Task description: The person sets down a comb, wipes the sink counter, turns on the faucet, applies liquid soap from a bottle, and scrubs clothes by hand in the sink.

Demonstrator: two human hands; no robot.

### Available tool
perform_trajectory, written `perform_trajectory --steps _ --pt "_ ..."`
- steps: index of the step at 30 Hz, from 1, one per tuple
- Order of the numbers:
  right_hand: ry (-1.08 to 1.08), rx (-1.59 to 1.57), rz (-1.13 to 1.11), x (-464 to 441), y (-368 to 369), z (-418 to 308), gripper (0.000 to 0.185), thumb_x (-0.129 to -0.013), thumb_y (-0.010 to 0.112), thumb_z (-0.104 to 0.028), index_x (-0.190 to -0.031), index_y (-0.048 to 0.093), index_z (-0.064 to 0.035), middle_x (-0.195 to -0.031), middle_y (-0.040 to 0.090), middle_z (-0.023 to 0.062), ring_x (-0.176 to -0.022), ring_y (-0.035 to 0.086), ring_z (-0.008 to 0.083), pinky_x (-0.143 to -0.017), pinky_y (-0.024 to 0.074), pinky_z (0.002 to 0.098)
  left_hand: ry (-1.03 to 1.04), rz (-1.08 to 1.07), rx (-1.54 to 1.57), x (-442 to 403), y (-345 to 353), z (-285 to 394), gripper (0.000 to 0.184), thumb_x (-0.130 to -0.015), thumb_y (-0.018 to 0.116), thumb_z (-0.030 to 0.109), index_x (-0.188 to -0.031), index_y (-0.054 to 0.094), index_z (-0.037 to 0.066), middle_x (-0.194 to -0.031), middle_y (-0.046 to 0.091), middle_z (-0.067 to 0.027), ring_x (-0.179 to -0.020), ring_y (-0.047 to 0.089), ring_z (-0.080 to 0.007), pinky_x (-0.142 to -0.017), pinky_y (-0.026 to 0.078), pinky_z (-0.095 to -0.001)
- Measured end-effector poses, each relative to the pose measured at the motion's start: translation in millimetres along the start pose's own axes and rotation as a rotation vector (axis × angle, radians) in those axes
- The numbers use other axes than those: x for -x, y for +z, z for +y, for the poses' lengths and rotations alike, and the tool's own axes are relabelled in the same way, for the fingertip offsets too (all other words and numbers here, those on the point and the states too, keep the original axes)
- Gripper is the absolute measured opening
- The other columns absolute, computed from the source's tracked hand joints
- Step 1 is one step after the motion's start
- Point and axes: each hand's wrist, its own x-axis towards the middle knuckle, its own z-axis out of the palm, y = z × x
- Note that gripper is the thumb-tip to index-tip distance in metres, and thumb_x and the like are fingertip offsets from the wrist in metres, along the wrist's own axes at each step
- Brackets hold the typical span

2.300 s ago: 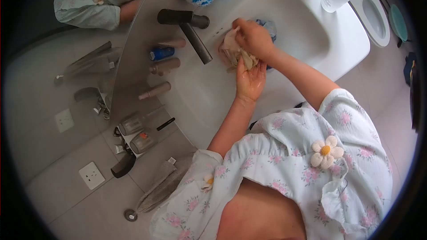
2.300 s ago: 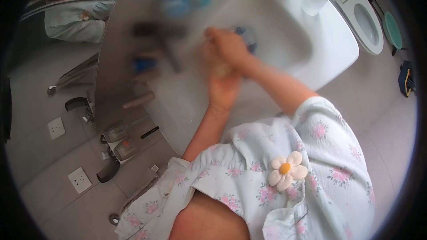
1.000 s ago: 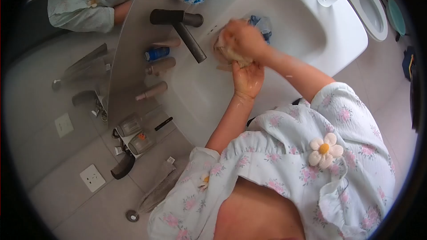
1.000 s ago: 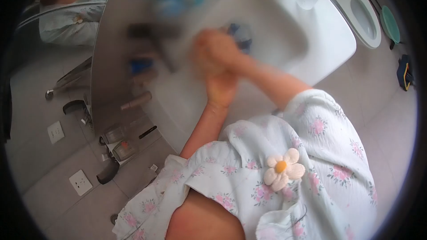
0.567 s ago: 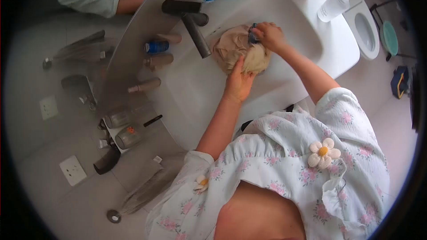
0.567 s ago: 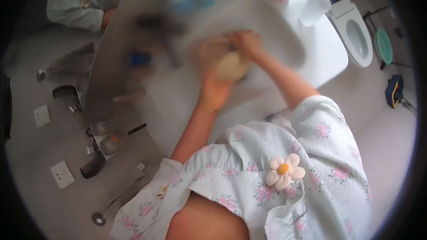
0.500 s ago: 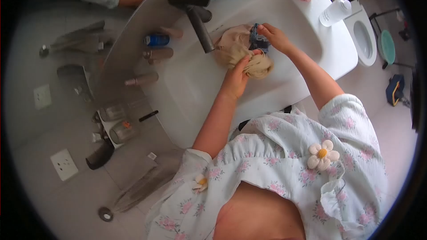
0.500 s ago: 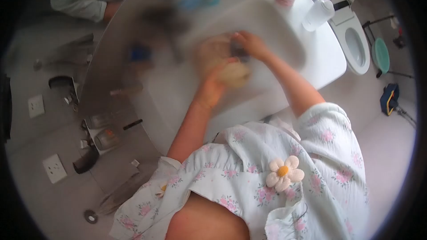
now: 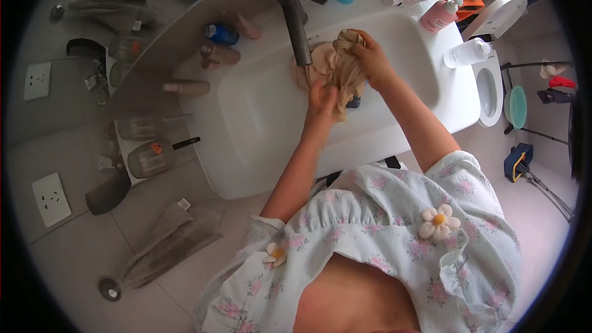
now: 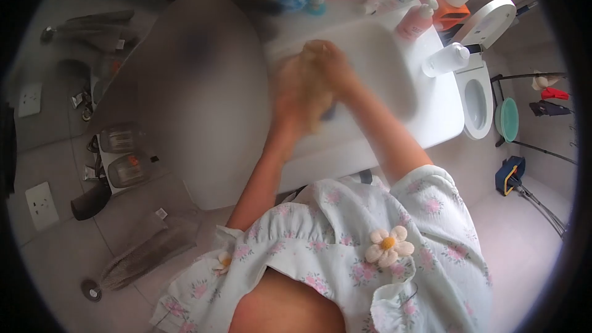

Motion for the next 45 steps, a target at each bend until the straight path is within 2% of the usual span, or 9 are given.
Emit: perform_trajectory --steps 7,11,16,19,25,32,37,40,45 --pt "-0.847 1.529 -0.08 75.9 61.9 95.0 0.021 -0.083 0.056 -0.016 -0.102 0.059 -0.007 -0.108 0.055 0.0134 -0.086 0.062 0.0308 -0.075 0.0505 0.038 -0.202 0.06 1.115 -5.1 -10.8 -35.9 0.048 -0.088 0.051 0.041 -0.126 0.047 0.012 -0.117 0.054 -0.0094 -0.109 0.053 -0.0232 -0.091 0.044 -0.0388" --pt "-0.264 1.239 0.156 6.2 61.9 54.4 0.021 -0.077 0.061 -0.025 -0.09 0.062 -0.0089 -0.094 0.06 0.018 -0.079 0.061 0.0348 -0.066 0.049 0.0443 -0.268 0.281 1.074 -6.6 14.7 9.1 0.047 -0.092 0.047 0.045 -0.128 0.044 0.015 -0.119 0.053 -0.0056 -0.11 0.052 -0.0195 -0.091 0.044 -0.0376" --pt "-0.901 1.665 0.02 56.6 69.9 81.5 0.024 -0.078 0.057 -0.024 -0.087 0.06 -0.0016 -0.087 0.061 0.0207 -0.077 0.062 0.0327 -0.066 0.0488 0.0422 -0.008 0.139 0.784 2.0 -17.6 -91.2 0.048 -0.096 0.037 0.045 -0.136 0.036 0.018 -0.131 0.045 -0.0058 -0.121 0.045 -0.0204 -0.098 0.04 -0.0372" --pt "-0.147 1.157 -0.093 43.5 77.6 58.6 0.026 -0.081 0.059 -0.023 -0.091 0.059 0.0009 -0.088 0.061 0.0218 -0.076 0.062 0.0365 -0.072 0.0504 0.0405 -0.079 0.239 0.857 5.1 -13.9 -50.1 0.049 -0.096 0.035 0.045 -0.134 0.037 0.015 -0.13 0.045 -0.0071 -0.121 0.045 -0.0212 -0.097 0.042 -0.0388" --pt "-0.83 0.823 -0.107 81.5 70.2 61.5 0.017 -0.077 0.058 -0.012 -0.091 0.058 -0.0019 -0.092 0.06 0.0157 -0.089 0.06 0.0341 -0.074 0.0479 0.0401 0.028 -0.027 1.208 -5.6 -46.0 -73.2 0.045 -0.096 0.035 0.04 -0.128 0.042 0.009 -0.126 0.048 -0.0081 -0.118 0.046 -0.0204 -0.098 0.04 -0.0387" --pt "-0.12 1.038 -0.072 37.5 50.5 41.8 0.015 -0.071 0.064 -0.015 -0.085 0.062 -0.0106 -0.098 0.06 0.0163 -0.095 0.06 0.035 -0.079 0.0472 0.042 -0.237 0.221 1.044 10.1 26.4 -14.7 0.053 -0.094 0.043 0.042 -0.139 0.032 0.016 -0.132 0.043 -0.005 -0.123 0.04 -0.0173 -0.103 0.033 -0.0304" --pt "-0.482 1.278 -0.36 95.8 88.0 54.5 0.025 -0.085 0.051 -0.022 -0.102 0.058 -0.0043 -0.096 0.061 0.0134 -0.098 0.058 0.0302 -0.092 0.0394 0.0455 -0.396 0.262 1.286 8.8 -37.3 -43.2 0.043 -0.094 0.046 0.041 -0.13 0.042 0.017 -0.118 0.053 -0.0015 -0.107 0.053 -0.0145 -0.092 0.044 -0.0318" --pt "-0.093 1.221 -0.001 9.4 84.9 86.0 0.02 -0.076 0.063 -0.028 -0.084 0.062 -0.0097 -0.079 0.063 0.0166 -0.077 0.064 0.0353 -0.07 0.051 0.0426 -0.375 0.303 1.174 4.5 -28.6 -33.2 0.039 -0.093 0.047 0.04 -0.125 0.046 0.017 -0.113 0.054 0.0002 -0.102 0.055 -0.014 -0.089 0.046 -0.0313" --pt "-0.944 1.121 0.759 3.8 125.3 144.7 0.025 -0.08 0.058 -0.023 -0.093 0.063 -0.0015 -0.085 0.065 0.0208 -0.075 0.064 0.0373 -0.069 0.0517 0.045 -0.27 0.058 1.048 1.7 -63.9 -67.5 0.043 -0.091 0.05 0.04 -0.125 0.045 0.015 -0.114 0.052 -0.0006 -0.104 0.053 -0.0163 -0.09 0.044 -0.0327"
